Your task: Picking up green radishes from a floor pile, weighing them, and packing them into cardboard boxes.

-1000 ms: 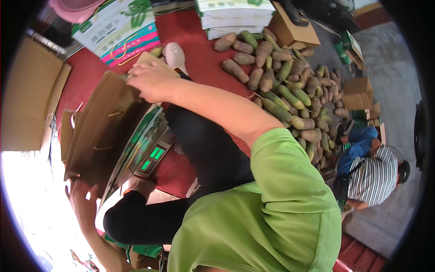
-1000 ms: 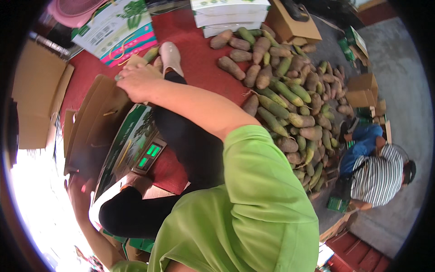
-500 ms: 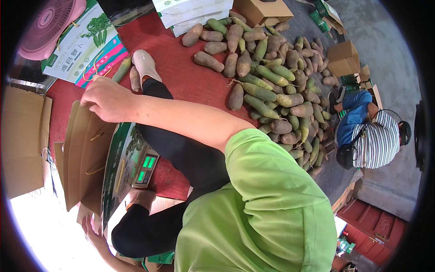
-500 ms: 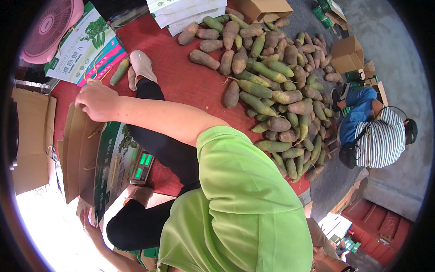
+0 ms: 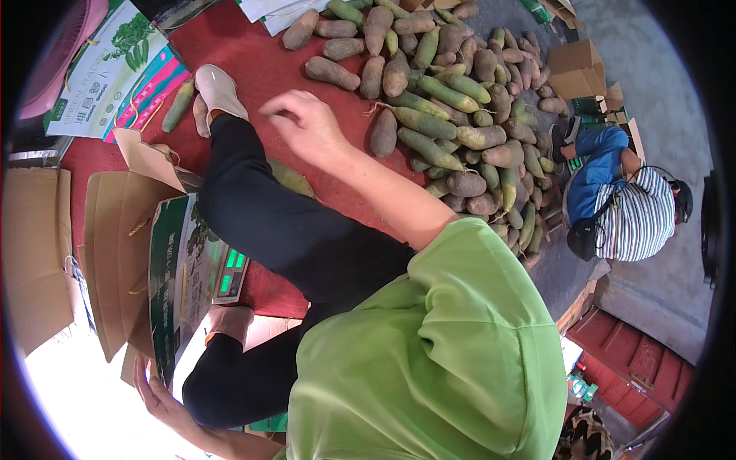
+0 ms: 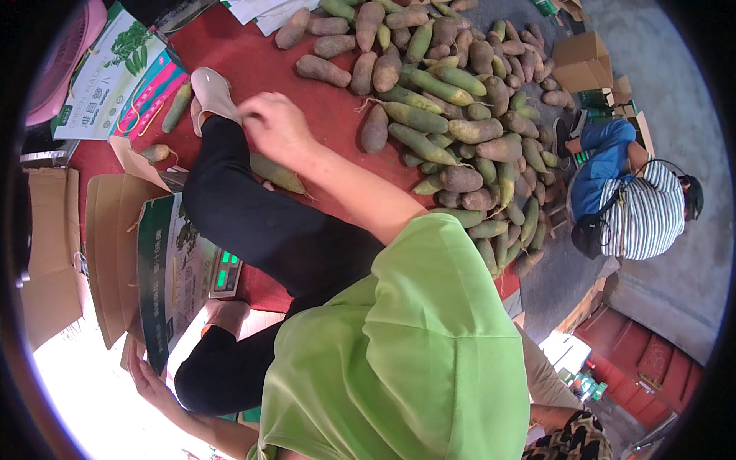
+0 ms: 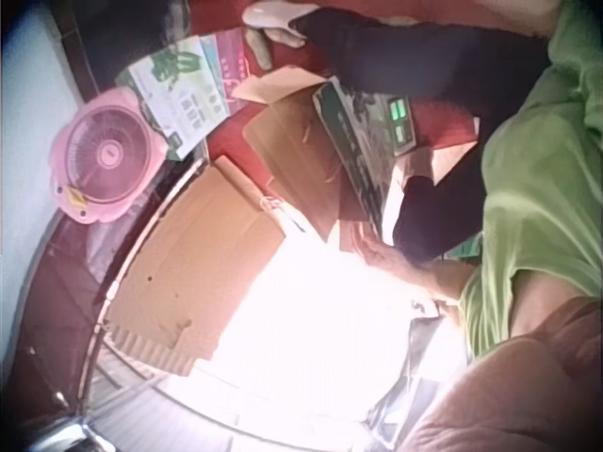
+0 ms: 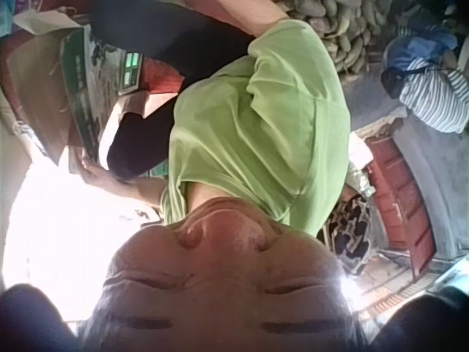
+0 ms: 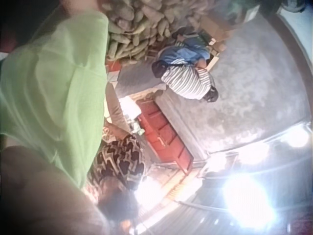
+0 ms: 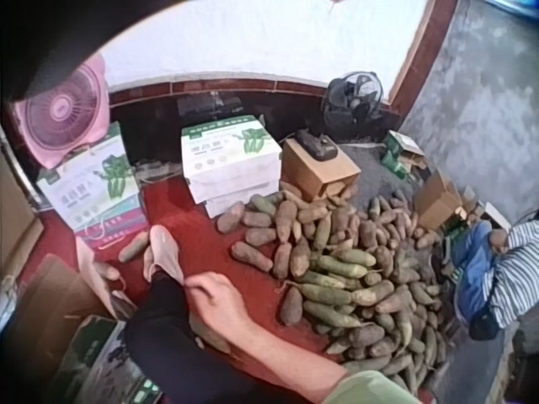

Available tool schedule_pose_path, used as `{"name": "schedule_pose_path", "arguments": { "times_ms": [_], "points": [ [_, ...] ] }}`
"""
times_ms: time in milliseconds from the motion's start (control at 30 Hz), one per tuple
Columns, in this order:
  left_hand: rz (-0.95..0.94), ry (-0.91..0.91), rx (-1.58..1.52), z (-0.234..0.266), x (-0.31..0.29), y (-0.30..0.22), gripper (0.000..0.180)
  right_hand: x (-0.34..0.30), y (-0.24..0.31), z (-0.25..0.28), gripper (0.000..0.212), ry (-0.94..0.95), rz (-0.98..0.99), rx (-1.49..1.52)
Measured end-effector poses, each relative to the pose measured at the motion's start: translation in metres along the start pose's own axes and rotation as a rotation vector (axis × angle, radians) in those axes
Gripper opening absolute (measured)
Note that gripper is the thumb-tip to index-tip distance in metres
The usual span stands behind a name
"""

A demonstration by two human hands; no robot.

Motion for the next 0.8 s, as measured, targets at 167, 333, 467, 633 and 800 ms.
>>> {"name": "schedule_pose_path", "arguments": {
  "times_ms": [167, 333, 467, 633, 800],
  "points": [
    [-0.278, 0.038, 0.31, -0.023, -0.006, -0.03, 0.041, -0.118, -0.159, 0.024, 0.016, 0.178, -0.444, -0.215],
    [-0.211, 0.057, 0.213, -0.035, -0.004, -0.023, 0.037, -0.2, -0.213, 0.065, 0.02, 0.32, -0.748, -0.412],
    [-0.2, 0.028, 0.234, -0.043, -0.002, -0.033, 0.036, -0.23, -0.241, 0.126, 0.019, 0.211, -0.794, -0.577],
    [-0.203, 0.002, 0.22, -0.041, -0.002, -0.03, 0.037, -0.232, -0.23, 0.213, 0.028, 0.041, -0.83, -0.987],
    [-0.124, -0.007, 0.239, -0.042, -0.001, -0.023, 0.039, -0.244, -0.241, 0.27, 0.052, 0.152, -1.091, -1.187]
  ]
}}
Point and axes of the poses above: each hand's wrist, its own x-axis towards the middle knuckle, its own z-axis out of the back of the hand, y = z × x, the point moved 10 cm from there along x, towards the middle knuckle, and after that the axes turned 4 degrees about z, right-handed, at the moved point
